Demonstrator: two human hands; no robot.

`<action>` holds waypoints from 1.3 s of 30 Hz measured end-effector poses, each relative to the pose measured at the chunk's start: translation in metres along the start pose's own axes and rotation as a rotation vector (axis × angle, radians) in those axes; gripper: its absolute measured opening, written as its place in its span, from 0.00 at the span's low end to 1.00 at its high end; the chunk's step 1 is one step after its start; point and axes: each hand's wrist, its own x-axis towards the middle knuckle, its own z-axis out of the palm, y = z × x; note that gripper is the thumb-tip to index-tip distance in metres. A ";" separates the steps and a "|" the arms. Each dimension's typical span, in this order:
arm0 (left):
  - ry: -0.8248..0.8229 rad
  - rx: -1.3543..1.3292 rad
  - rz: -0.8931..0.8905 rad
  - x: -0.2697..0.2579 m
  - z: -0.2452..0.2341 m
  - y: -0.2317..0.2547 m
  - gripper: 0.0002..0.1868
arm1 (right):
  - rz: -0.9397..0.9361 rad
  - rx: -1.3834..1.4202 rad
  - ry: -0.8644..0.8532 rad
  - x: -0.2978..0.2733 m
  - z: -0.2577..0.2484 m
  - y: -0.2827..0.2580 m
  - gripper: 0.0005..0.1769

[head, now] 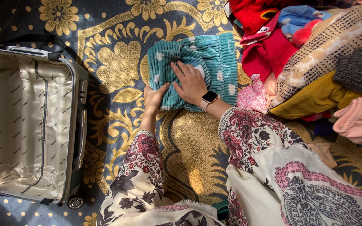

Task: The person unbuckles straps inside a suitcase, removes several items of children's clothing, and then folds a green striped garment by hand on the floor.

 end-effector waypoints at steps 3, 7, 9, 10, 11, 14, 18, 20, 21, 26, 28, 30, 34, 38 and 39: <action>-0.038 -0.065 -0.108 -0.001 0.000 0.010 0.27 | 0.074 0.016 0.010 0.001 0.001 -0.002 0.34; 0.113 0.084 -0.074 -0.015 0.011 0.014 0.36 | 0.111 0.065 0.032 0.004 0.002 0.007 0.30; 0.160 0.171 0.009 -0.023 0.023 0.019 0.39 | 0.167 0.132 0.015 0.007 0.007 0.018 0.27; 0.218 0.360 0.027 -0.028 0.030 0.024 0.44 | 0.170 0.132 0.016 0.007 0.010 0.025 0.27; 0.276 0.549 0.046 -0.035 0.039 0.029 0.50 | 0.220 0.220 0.010 0.008 0.012 0.032 0.26; 0.279 0.642 0.099 -0.064 0.078 0.046 0.45 | 0.438 0.431 -0.137 0.012 0.014 0.061 0.29; 0.311 0.901 0.508 -0.100 0.136 0.067 0.49 | 0.463 0.972 -0.156 0.003 0.011 0.108 0.33; 0.246 0.934 0.532 -0.117 0.158 0.075 0.51 | 0.584 1.134 -0.146 -0.009 0.010 0.133 0.31; 0.183 0.964 0.554 -0.123 0.166 0.078 0.53 | 0.705 1.294 -0.136 -0.017 0.011 0.147 0.30; 0.023 1.127 0.581 -0.130 0.186 0.067 0.53 | 0.555 0.461 0.105 -0.050 0.021 0.220 0.29; -0.024 1.192 0.608 -0.134 0.198 0.053 0.53 | 0.577 0.449 0.226 -0.061 0.013 0.232 0.27; -0.120 1.271 0.667 -0.138 0.213 0.036 0.50 | 0.834 0.833 0.341 -0.069 -0.004 0.231 0.30; -0.228 1.299 0.723 -0.139 0.233 0.011 0.47 | 0.842 0.572 0.208 -0.080 -0.039 0.201 0.33; -0.409 1.372 0.720 -0.135 0.237 0.011 0.45 | 0.576 0.447 0.198 -0.085 -0.050 0.163 0.50; -0.455 1.398 0.717 -0.135 0.233 0.015 0.45 | 0.672 0.449 0.156 -0.084 -0.051 0.156 0.56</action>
